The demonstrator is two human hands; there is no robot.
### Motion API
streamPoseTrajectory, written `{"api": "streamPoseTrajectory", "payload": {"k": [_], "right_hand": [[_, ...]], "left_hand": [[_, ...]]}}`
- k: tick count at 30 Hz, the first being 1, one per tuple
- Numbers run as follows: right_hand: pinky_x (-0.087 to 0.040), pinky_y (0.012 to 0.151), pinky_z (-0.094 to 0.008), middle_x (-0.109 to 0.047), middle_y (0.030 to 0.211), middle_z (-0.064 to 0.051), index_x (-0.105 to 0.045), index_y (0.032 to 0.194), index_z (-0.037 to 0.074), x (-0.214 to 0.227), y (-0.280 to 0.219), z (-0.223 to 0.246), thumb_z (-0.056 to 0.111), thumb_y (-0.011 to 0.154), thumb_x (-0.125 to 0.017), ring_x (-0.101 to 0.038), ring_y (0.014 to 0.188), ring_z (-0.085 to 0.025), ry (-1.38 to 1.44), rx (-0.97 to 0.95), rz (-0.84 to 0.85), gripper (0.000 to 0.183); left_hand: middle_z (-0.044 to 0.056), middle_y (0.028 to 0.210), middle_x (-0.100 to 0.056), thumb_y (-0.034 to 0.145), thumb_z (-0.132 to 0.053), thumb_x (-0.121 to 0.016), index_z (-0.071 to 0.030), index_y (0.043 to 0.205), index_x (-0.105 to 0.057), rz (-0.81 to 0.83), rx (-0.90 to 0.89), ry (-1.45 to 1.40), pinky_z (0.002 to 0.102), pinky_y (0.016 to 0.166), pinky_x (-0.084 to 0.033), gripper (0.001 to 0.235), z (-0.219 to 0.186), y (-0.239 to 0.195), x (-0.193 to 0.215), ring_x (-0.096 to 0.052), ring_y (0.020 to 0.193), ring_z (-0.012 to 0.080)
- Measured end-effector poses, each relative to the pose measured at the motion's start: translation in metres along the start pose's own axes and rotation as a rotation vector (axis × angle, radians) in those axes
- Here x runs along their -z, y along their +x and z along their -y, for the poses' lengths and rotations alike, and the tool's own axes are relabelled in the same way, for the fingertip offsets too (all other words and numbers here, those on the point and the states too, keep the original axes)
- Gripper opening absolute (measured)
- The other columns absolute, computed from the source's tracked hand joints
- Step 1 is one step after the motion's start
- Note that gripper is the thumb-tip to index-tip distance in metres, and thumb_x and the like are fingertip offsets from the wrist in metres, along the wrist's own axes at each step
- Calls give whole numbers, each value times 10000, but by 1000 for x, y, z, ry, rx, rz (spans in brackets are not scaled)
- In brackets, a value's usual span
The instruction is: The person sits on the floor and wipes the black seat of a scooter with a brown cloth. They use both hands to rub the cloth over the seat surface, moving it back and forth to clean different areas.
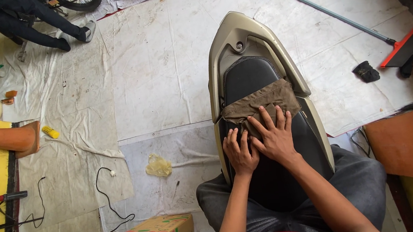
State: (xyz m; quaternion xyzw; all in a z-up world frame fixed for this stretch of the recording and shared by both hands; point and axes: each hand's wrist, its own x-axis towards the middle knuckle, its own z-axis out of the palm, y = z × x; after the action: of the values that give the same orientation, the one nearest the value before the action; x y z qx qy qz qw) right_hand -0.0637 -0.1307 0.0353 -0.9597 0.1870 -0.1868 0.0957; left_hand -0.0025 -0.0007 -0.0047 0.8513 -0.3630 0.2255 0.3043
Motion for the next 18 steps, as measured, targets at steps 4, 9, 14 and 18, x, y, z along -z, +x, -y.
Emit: {"api": "streamPoseTrajectory", "payload": {"k": [4, 9, 14, 18], "right_hand": [[-93, 1204, -685, -313, 1668, -81, -536, 1492, 325, -4, 23, -5, 553, 906, -573, -184, 1503, -478, -50, 0, 10, 630], [-44, 1191, -700, -277, 1683, -98, -505, 1523, 328, -10, 70, -5, 564, 918, -574, -149, 1514, -495, -20, 18, -17, 653], [-44, 1189, -702, -270, 1685, -107, -498, 1532, 325, -8, 69, -7, 558, 918, -597, -131, 1518, -503, 24, 28, -37, 664], [-74, 1208, -672, -272, 1684, -106, -513, 1507, 316, -1, 45, -6, 542, 904, -608, -124, 1531, -496, 18, 34, -10, 651]], "left_hand": [[147, 1433, -519, 1049, -322, -543, -94, 1337, -629, 21, -1, -9, 564, 1183, -342, 378, -4, -2, 3, -458, 1408, 346], [148, 1428, -516, 1002, -285, -546, -74, 1350, -617, 37, -3, 12, 571, 1182, -333, 413, 2, -7, -3, -452, 1403, 355], [141, 1417, -535, 1016, -276, -542, -81, 1359, -618, 21, 2, 27, 561, 1191, -341, 402, -3, -7, -2, -458, 1413, 350], [148, 1399, -551, 995, -279, -544, -56, 1336, -603, 12, -5, 8, 561, 1181, -342, 412, 0, -2, -2, -464, 1399, 353]]}}
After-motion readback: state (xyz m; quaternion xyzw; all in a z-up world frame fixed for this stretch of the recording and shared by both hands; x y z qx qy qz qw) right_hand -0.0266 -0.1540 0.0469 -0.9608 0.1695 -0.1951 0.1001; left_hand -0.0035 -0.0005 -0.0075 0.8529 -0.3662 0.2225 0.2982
